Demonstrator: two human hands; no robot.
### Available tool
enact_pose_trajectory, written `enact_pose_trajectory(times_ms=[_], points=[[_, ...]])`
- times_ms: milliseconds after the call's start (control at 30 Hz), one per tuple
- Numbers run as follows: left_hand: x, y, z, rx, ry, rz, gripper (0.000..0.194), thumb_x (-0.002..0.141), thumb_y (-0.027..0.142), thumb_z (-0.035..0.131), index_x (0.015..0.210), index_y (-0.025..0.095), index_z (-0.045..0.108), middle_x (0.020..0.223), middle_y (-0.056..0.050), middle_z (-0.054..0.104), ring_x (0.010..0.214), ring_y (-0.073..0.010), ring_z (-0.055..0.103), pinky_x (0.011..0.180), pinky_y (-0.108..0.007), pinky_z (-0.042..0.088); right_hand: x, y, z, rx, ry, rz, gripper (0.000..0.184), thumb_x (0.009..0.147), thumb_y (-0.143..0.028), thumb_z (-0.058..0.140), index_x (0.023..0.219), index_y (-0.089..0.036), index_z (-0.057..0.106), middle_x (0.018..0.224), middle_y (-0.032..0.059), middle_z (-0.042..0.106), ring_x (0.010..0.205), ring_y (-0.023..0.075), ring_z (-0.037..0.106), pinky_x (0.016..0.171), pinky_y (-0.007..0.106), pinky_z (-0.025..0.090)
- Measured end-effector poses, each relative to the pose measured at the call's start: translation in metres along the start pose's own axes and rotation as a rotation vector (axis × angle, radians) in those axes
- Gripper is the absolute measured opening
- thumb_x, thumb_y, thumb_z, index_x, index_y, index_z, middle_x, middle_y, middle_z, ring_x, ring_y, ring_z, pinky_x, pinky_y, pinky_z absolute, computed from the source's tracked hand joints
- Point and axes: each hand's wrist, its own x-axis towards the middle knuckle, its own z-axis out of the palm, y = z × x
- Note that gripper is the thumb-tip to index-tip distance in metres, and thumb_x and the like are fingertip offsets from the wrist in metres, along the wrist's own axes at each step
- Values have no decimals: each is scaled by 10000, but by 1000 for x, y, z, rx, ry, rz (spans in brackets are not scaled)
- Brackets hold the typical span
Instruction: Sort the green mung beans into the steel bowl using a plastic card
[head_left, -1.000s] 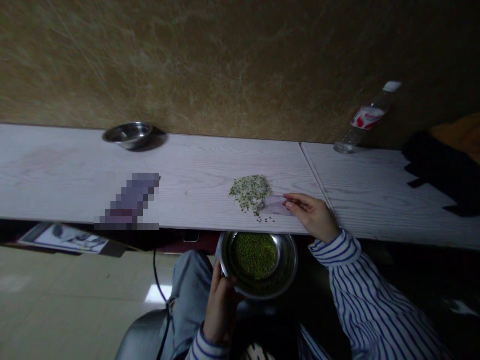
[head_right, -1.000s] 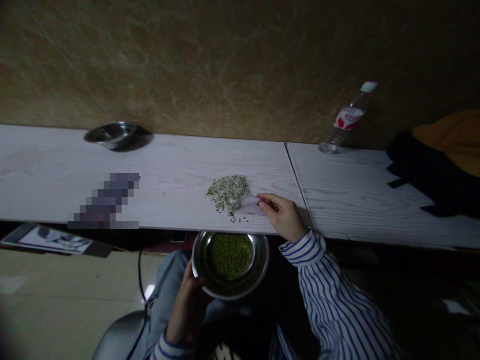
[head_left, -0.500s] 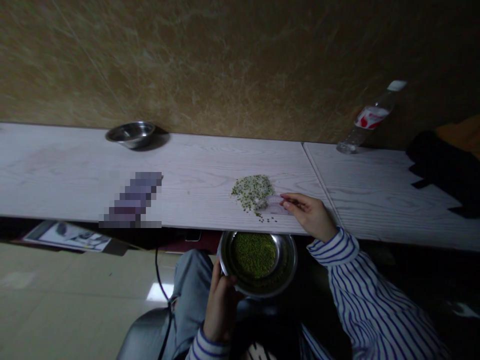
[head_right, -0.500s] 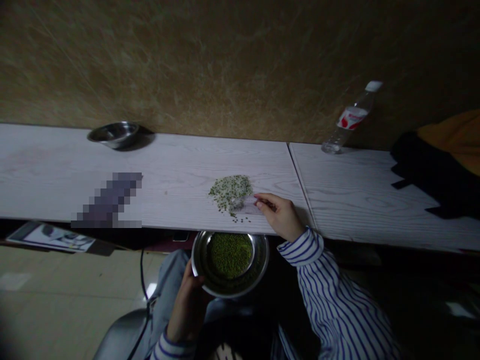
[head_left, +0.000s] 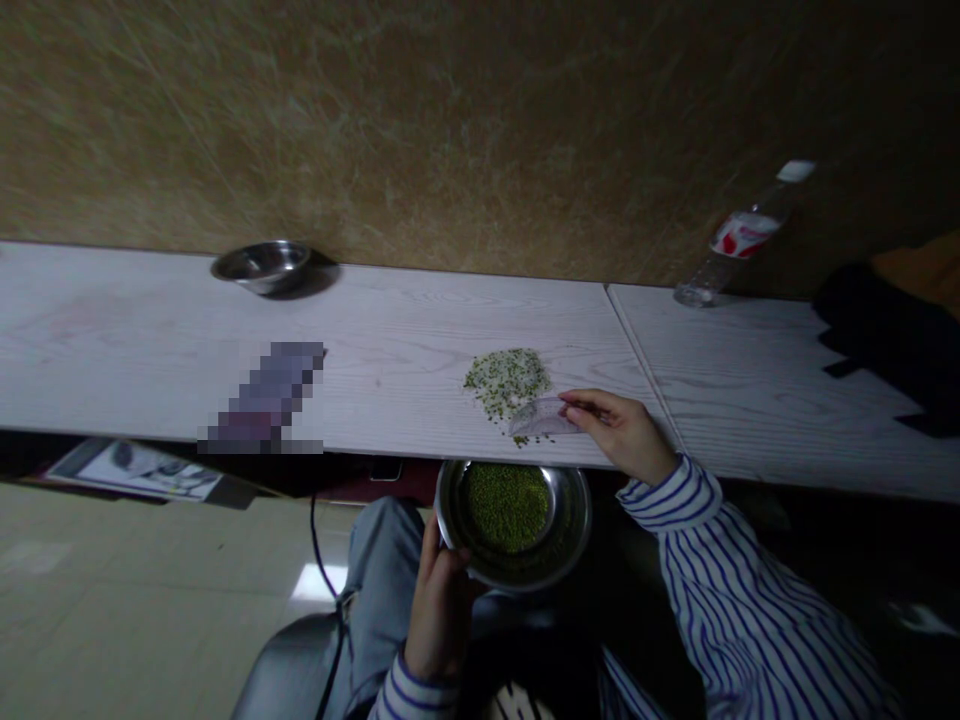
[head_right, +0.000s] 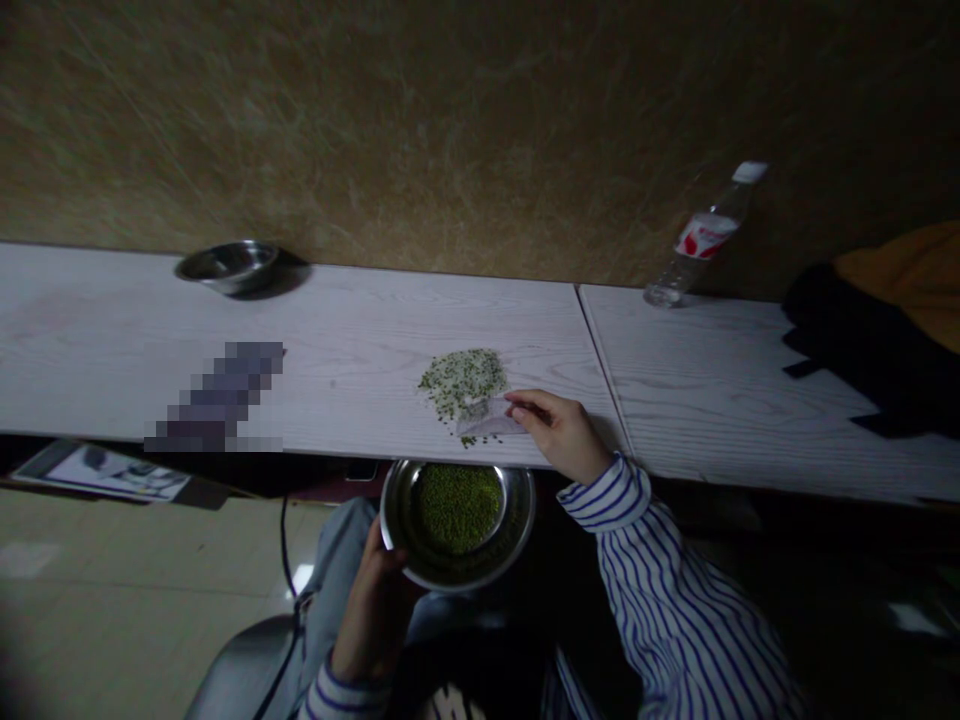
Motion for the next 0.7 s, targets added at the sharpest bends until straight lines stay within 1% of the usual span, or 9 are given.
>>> enact_pose_trajectory(times_ms=[133, 367, 533, 700], points=[[-1, 0, 1, 3, -6, -1, 745, 705, 257, 659, 1433, 301, 504, 1284, -95, 639, 940, -275, 616, 782, -392, 556, -1, 0, -6, -7, 23, 17, 264, 806, -368, 699, 989, -190, 769, 930, 85, 796, 877, 234, 749, 835, 392, 606], [-3, 1, 1, -14, -16, -7, 736, 735, 247, 652, 1448, 289, 475, 1295, -85, 621, 949, -248, 602, 808, -372, 545, -4, 7, -16, -7, 53, 38, 325, 790, -449, 729, 978, -188, 775, 902, 89, 789, 851, 239, 741, 818, 400, 604], [-2, 1, 1, -1, -9, -6, 755, 719, 254, 660, 1451, 313, 486, 1281, -77, 641, 932, -254, 625, 807, -387, 547, -7, 6, -17, -30, 34, 37, 315, 798, -450, 729, 981, -199, 779, 906, 80, 791, 847, 235, 736, 802, 393, 602], [-1, 0, 1, -6, -15, -8, 775, 710, 241, 668, 1460, 289, 477, 1278, -93, 629, 917, -246, 608, 827, -402, 546, -6, 6, -14, -13, 32, 34, 292, 799, -416, 720, 978, -193, 779, 910, 81, 791, 852, 231, 735, 814, 392, 598]])
